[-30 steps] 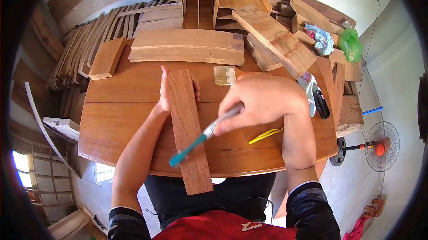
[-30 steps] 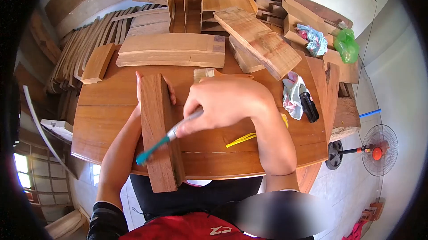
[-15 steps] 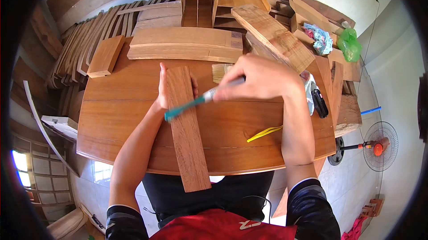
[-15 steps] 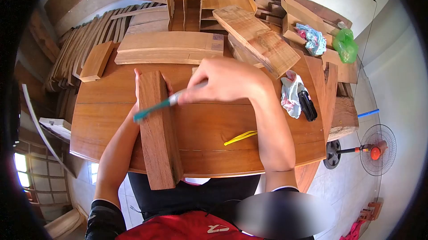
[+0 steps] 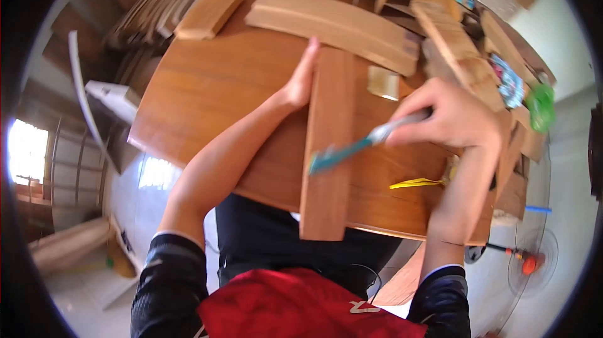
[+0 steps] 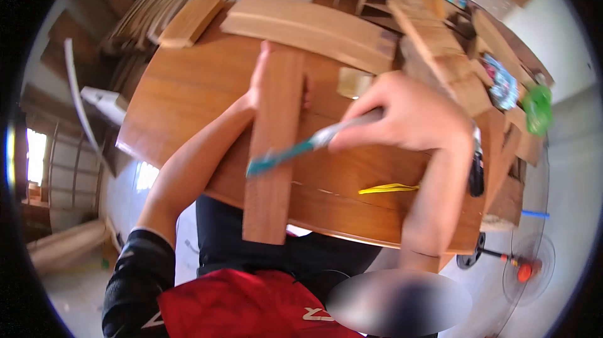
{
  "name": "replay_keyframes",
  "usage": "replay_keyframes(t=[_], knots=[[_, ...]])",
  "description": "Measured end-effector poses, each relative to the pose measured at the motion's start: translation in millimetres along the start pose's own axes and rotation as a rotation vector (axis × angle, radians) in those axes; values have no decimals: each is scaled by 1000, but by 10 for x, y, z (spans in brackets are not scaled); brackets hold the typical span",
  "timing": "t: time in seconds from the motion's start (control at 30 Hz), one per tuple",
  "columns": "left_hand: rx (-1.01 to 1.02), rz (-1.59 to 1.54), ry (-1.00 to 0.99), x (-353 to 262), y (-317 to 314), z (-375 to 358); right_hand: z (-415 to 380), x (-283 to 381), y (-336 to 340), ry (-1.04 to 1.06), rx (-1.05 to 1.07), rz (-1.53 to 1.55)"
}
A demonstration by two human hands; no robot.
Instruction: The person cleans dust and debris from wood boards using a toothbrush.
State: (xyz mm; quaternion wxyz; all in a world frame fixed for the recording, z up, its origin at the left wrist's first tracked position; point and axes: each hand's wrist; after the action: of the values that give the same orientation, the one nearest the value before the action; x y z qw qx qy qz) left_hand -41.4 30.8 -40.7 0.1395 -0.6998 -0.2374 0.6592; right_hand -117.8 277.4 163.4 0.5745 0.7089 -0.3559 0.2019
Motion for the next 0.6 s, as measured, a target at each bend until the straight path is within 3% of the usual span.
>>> replay_keyframes(t=[0.07,0.17,0.4,0.53,0.6], knots=[[59,117,-48,-98,-66,-48,-28,0,7,-118,-100,-72],[92,221,-125,-189,-159,-78,-42,288,-83,42,241,-29],[31,275,-186,-294,-272,-151,24,112,-17,43,154,-75],[3,250,-167,-258,-221,-135,13,294,-137,116,325,-48],[-10,208,-157,-283,-148,-84,-15,181,-70,42,178,-11]])
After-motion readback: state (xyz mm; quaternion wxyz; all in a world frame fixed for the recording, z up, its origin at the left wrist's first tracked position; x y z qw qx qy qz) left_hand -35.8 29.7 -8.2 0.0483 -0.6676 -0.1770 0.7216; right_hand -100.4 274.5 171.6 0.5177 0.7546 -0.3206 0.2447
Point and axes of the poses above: each hand's wrist, its own z-axis towards the middle knuckle, its own y-axis out of the back of the hand, x = y × z, and after that the axes turned 4 degrees about y, right-handed
